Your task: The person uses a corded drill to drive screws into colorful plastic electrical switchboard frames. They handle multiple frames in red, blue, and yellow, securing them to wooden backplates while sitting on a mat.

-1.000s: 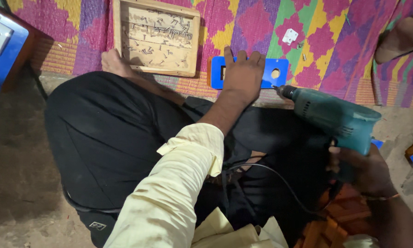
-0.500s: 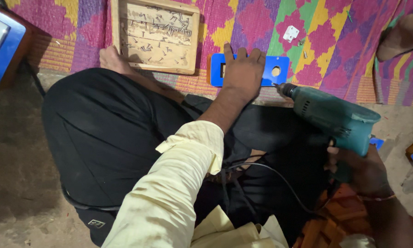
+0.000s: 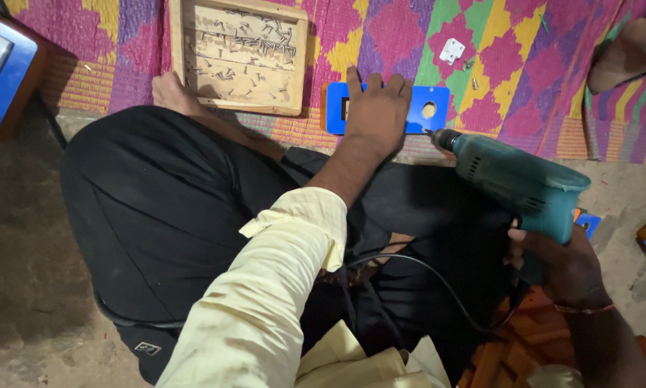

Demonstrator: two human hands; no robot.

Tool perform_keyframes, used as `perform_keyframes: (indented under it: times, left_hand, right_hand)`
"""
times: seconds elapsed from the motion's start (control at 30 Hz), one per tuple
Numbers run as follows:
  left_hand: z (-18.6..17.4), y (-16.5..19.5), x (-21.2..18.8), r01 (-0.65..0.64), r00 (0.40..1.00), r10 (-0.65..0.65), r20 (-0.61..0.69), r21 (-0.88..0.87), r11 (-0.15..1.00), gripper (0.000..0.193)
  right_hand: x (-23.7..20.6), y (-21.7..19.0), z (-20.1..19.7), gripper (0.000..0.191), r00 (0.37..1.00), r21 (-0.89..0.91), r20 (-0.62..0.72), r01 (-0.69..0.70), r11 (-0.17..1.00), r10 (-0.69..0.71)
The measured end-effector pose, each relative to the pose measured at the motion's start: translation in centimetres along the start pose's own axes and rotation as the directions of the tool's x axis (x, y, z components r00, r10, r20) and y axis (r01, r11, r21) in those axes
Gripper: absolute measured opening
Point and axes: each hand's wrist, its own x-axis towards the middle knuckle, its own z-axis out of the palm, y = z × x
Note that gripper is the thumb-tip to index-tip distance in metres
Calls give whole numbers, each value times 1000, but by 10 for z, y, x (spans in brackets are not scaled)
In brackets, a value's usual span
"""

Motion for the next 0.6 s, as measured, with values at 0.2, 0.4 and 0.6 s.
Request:
perform_keyframes:
  times: [0.2, 0.4, 0.6]
  left_hand:
    - [1, 2, -1, 7, 1000, -7, -3, 7, 1000, 35]
    - [2, 2, 0, 8, 1000, -8, -5, 7, 1000, 34]
    - [2, 1, -1, 1, 999, 0, -37, 20, 1000, 35]
  right_hand:
    - [2, -22, 1, 23, 983, -216, -157, -124, 969, 90]
    - [2, -36, 2, 25, 982, -177, -136, -152, 972, 129]
    - [1, -30, 6, 25, 991, -185, -104, -100, 978, 82]
